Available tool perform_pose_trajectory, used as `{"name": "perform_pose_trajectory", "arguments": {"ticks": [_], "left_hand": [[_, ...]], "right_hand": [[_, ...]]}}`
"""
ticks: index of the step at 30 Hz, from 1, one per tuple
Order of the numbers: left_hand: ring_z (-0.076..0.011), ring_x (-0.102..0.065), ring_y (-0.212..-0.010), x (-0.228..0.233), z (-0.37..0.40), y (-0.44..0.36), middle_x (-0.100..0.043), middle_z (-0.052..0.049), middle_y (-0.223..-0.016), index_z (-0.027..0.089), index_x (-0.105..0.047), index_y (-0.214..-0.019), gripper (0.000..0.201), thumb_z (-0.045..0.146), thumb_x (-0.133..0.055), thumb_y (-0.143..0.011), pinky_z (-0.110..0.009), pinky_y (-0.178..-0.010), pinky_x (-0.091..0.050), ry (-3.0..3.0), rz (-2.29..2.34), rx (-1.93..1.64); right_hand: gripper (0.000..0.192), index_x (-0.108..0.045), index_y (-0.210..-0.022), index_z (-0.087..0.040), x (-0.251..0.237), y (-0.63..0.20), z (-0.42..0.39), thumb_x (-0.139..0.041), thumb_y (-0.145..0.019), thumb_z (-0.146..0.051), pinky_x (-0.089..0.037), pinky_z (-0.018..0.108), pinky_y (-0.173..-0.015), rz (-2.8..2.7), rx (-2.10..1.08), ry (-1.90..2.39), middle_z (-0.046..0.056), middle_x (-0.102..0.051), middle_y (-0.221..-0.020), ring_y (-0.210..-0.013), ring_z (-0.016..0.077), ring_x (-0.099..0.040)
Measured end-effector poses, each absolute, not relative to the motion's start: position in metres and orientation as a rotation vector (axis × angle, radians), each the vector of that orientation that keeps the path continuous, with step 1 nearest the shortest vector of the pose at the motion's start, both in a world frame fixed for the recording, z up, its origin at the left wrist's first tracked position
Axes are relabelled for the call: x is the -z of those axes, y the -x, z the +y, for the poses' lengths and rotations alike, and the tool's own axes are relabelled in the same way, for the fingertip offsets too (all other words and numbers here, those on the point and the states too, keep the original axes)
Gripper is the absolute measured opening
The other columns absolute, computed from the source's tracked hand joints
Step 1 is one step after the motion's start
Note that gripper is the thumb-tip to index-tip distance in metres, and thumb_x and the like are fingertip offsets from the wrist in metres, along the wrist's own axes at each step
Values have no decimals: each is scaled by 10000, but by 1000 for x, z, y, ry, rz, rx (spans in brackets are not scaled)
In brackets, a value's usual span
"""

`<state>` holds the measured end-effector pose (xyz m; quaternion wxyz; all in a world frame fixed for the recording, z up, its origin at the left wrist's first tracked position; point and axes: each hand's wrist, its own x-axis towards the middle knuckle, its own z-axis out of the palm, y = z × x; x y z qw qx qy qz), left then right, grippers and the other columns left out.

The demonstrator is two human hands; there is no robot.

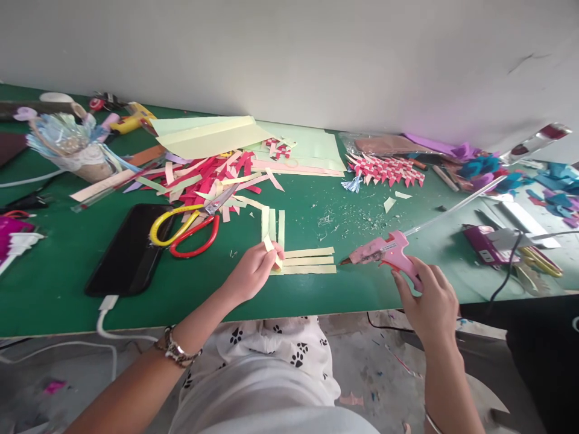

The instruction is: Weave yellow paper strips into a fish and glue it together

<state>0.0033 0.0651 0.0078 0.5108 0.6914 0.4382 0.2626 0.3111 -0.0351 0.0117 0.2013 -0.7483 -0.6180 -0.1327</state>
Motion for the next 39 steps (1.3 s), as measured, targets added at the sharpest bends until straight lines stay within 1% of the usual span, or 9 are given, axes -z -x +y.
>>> {"name": "perform_pose_trajectory", "arguments": {"ticks": [9,14,19,24,28,32,34,36,39], "left_hand": [[-140,-556,-690,-7,65,-2,-542,-33,-820,169,-514,-779,329,349,-270,-909,-258,-647,-453,-1689,1058,-637],[-142,-538,-677,-8,65,0,-539,-32,-792,175,-494,-753,349,359,-248,-919,-263,-652,-434,-1741,1031,-625],[-152,-532,-694,-6,65,0,-542,-43,-824,179,-488,-777,354,362,-224,-927,-285,-676,-432,-1787,1019,-616],[-157,-515,-670,-5,64,-1,-525,-21,-761,187,-486,-816,329,345,-218,-924,-289,-657,-427,-1925,1010,-624],[-157,-488,-625,-5,64,-1,-524,-20,-728,192,-458,-778,267,345,-277,-900,-282,-589,-415,-2007,1009,-641],[-169,-528,-718,-7,65,0,-567,-38,-831,185,-507,-860,284,310,-257,-910,-290,-658,-422,-2038,970,-559],[-170,-538,-742,-9,64,0,-573,-43,-886,184,-519,-951,295,316,-257,-914,-294,-681,-423,-2037,983,-527],[-172,-544,-771,-10,63,0,-573,-48,-952,190,-511,-1022,290,321,-278,-908,-295,-700,-424,-2043,998,-519],[-165,-539,-758,-12,63,-1,-562,-46,-954,195,-509,-1007,266,326,-305,-896,-288,-692,-423,-2077,981,-507]], "right_hand": [[406,-565,-993,-191,-21,-307,22,-527,-761,-521,-369,298,-616,-1456,146,2224,66,-598,-844,-700,193,-507],[402,-526,-1084,-156,-16,-286,64,-488,-802,-440,-387,343,-680,-1704,-40,2353,138,-571,-987,-849,255,-522],[484,-473,-1205,-195,-46,-252,63,-494,-806,-469,-334,479,-847,-1892,162,2174,168,-467,-1177,-1069,331,-426],[618,-379,-1293,-191,-75,-185,49,-498,-791,-531,-408,299,-705,-2207,-691,1569,10,-577,-763,-672,150,-532],[502,-470,-1202,-195,-72,-148,46,-552,-760,-419,-358,224,-578,-2182,-724,1503,-13,-587,-750,-645,124,-521],[169,-597,-913,-202,-70,-151,46,-474,-805,-241,-313,203,-535,-2064,-675,1517,-28,-556,-670,-570,89,-451],[153,-592,-787,-195,-69,-161,44,-441,-809,-192,-308,199,-526,-1983,-677,1518,-29,-545,-645,-548,82,-422],[140,-580,-776,-191,-68,-169,41,-447,-816,-209,-313,197,-520,-1896,-708,1527,-25,-548,-656,-539,79,-404],[209,-562,-938,-189,-66,-172,36,-457,-843,-343,-325,199,-511,-1814,-801,1514,-22,-544,-686,-524,79,-388]]}}
